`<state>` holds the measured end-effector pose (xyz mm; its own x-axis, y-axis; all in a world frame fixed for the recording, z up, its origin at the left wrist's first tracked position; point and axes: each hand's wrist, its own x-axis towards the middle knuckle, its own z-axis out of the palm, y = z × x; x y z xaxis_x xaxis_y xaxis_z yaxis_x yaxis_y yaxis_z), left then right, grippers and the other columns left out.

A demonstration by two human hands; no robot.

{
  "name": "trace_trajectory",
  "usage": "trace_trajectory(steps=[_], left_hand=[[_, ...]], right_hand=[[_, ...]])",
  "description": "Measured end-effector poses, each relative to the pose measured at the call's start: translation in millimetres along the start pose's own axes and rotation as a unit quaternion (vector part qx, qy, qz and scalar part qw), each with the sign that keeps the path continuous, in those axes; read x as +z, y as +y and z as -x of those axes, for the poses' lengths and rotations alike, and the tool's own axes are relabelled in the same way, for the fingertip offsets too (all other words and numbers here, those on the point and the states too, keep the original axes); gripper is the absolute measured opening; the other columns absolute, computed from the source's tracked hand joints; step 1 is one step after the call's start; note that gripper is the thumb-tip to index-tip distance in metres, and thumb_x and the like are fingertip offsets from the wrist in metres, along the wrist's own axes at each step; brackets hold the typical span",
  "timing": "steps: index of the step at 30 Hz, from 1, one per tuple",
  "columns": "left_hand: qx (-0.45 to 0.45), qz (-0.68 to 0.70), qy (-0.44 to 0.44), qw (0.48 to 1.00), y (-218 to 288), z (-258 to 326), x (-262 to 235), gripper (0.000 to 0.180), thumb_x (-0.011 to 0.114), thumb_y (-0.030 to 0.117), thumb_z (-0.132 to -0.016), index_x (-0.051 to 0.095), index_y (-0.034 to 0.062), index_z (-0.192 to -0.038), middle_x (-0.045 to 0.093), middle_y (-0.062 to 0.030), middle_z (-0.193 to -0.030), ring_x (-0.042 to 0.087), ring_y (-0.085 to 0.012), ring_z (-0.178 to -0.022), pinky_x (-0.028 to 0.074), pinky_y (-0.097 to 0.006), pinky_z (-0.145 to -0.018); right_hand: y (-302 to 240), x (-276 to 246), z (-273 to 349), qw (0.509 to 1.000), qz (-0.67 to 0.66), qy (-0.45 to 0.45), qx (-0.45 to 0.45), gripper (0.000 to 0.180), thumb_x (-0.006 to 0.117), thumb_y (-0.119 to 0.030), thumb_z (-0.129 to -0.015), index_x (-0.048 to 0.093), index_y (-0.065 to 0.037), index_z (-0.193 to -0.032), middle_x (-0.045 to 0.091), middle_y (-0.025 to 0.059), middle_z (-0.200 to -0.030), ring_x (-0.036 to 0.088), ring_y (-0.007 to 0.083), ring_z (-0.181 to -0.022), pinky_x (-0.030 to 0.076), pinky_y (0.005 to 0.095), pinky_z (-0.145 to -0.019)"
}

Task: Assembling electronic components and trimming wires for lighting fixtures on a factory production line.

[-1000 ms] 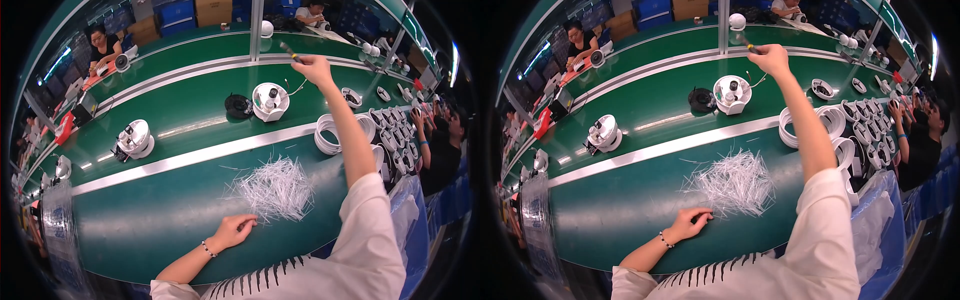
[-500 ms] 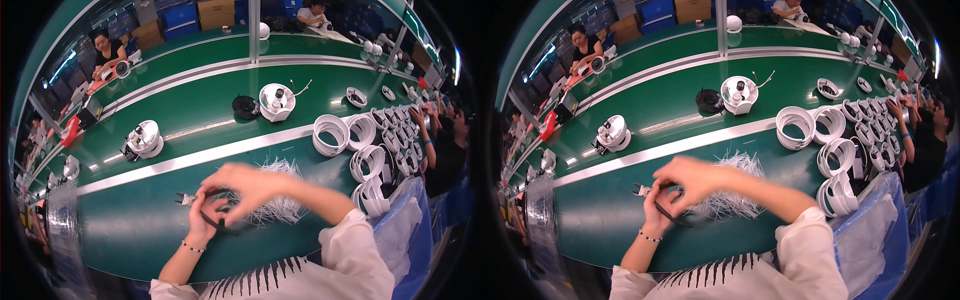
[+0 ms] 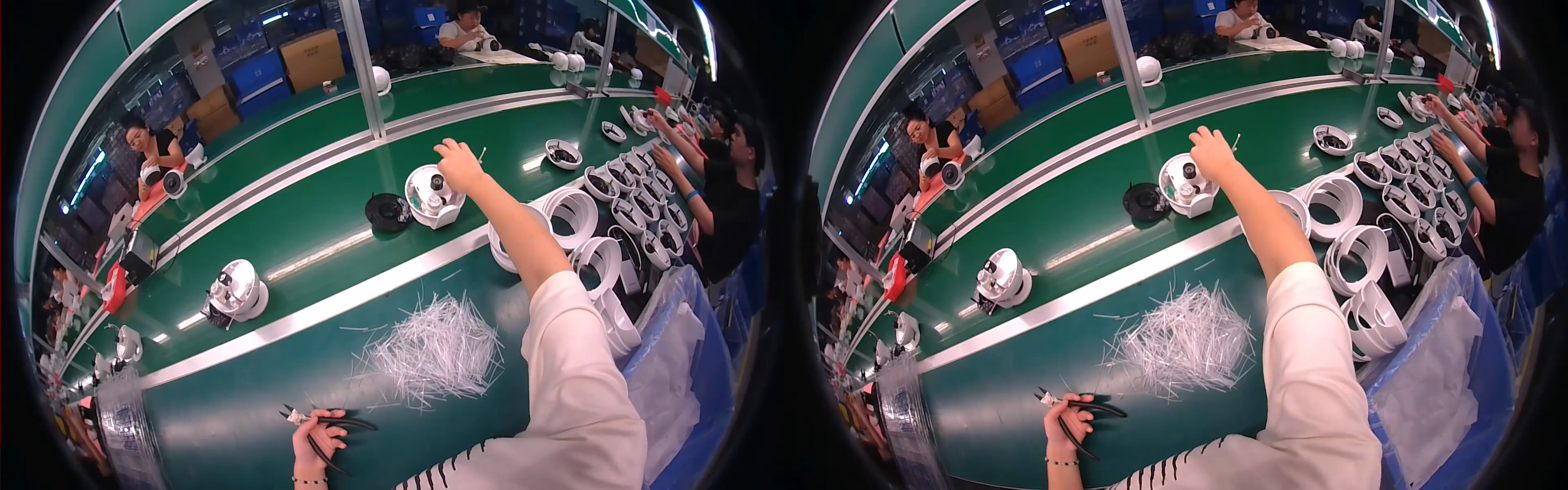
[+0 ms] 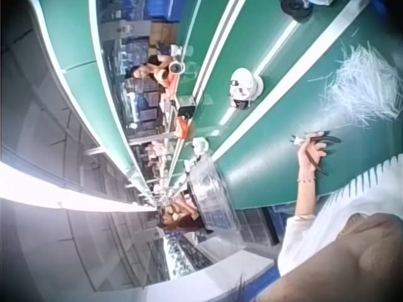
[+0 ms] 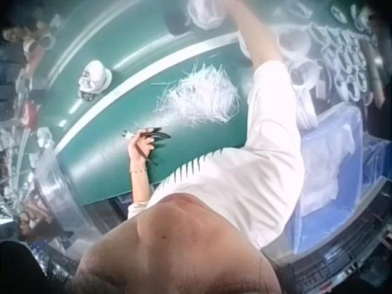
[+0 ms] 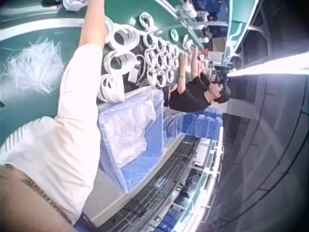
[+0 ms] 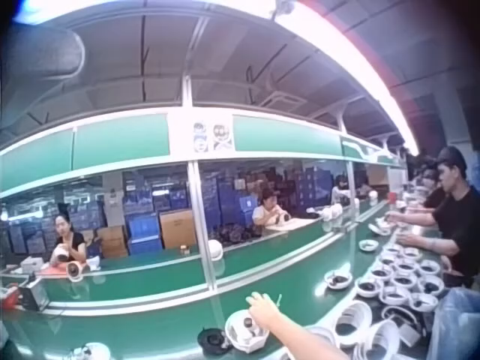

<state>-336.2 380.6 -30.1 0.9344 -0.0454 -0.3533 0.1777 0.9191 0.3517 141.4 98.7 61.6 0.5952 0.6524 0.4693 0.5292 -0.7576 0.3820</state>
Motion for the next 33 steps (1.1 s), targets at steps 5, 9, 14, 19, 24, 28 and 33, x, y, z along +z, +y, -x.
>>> trace_trajectory(steps=[5,9,14,19,24,28,33], left_hand=[[0.059,-0.002,0.01,0.998,-4.5,2.9,1.1,0.027,0.036,0.02,-0.086,0.043,-0.0027,-0.099,0.047,-0.0287,-0.108,0.06,-0.037,-0.076,0.054,-0.046,-0.054],[0.085,-0.011,0.003,0.996,-0.8,8.2,3.5,0.027,0.036,0.02,-0.086,0.043,-0.0023,-0.099,0.047,-0.0279,-0.108,0.06,-0.0359,-0.075,0.054,-0.045,-0.053],[0.09,0.017,-0.013,0.996,-1.0,9.4,-2.0,0.026,0.036,0.02,-0.086,0.043,-0.0021,-0.099,0.047,-0.0275,-0.109,0.06,-0.0352,-0.075,0.054,-0.046,-0.054],[0.078,0.027,-0.014,0.997,-1.9,4.4,-5.2,0.026,0.036,0.02,-0.086,0.043,-0.002,-0.099,0.047,-0.0273,-0.108,0.06,-0.0355,-0.075,0.054,-0.046,-0.055],[0.087,-0.004,-0.014,0.996,3.6,6.3,1.7,0.026,0.037,0.02,-0.087,0.044,-0.0021,-0.099,0.048,-0.0264,-0.106,0.06,-0.0343,-0.075,0.054,-0.044,-0.056],[0.089,-0.021,-0.02,0.996,0.7,0.8,6.1,0.027,0.038,0.019,-0.086,0.045,-0.0025,-0.1,0.049,-0.0262,-0.106,0.06,-0.0336,-0.075,0.054,-0.042,-0.06],[0.094,-0.038,-0.021,0.995,-1.3,2.2,1.1,0.027,0.039,0.019,-0.086,0.046,-0.0031,-0.1,0.049,-0.0266,-0.107,0.06,-0.033,-0.076,0.054,-0.041,-0.061]], right_hand=[[6.8,1.4,-12.0,0.998,-0.027,-0.057,-0.011,0.02,0.06,-0.005,-0.057,0.066,-0.006,-0.076,0.053,0.0036,-0.11,0.043,0.0201,-0.106,0.04,0.0314,-0.083],[14.5,6.2,-8.8,0.996,-0.069,-0.052,-0.002,0.022,0.065,-0.004,-0.052,0.065,-0.004,-0.074,0.054,0.0034,-0.105,0.045,0.0202,-0.102,0.042,0.0317,-0.082],[21.7,12.0,-1.2,0.991,-0.116,-0.046,0.039,0.017,0.065,-0.004,-0.052,0.063,-0.002,-0.068,0.054,0.0049,-0.102,0.047,0.0218,-0.1,0.043,0.0328,-0.082],[52.4,-7.6,-4.7,0.978,-0.128,0.13,0.103,0.006,0.061,-0.005,-0.055,0.062,-0.003,-0.061,0.056,0.0086,-0.098,0.05,0.0265,-0.094,0.044,0.0382,-0.075],[-7.6,-112.7,-37.0,0.929,-0.332,-0.157,-0.043,0.007,0.066,-0.008,-0.054,0.064,-0.004,-0.06,0.061,0.0116,-0.092,0.057,0.0274,-0.085,0.043,0.034,-0.08],[-55.0,-73.5,-20.5,0.976,-0.172,-0.114,-0.071,0.023,0.072,-0.016,-0.055,0.063,-0.004,-0.072,0.057,0.0128,-0.089,0.054,0.0282,-0.086,0.048,0.0353,-0.073],[-101.2,16.9,-16.7,0.979,-0.158,-0.099,0.079,0.02,0.063,-0.013,-0.061,0.06,-0.001,-0.077,0.058,0.0164,-0.087,0.055,0.0318,-0.087,0.048,0.0395,-0.075]])
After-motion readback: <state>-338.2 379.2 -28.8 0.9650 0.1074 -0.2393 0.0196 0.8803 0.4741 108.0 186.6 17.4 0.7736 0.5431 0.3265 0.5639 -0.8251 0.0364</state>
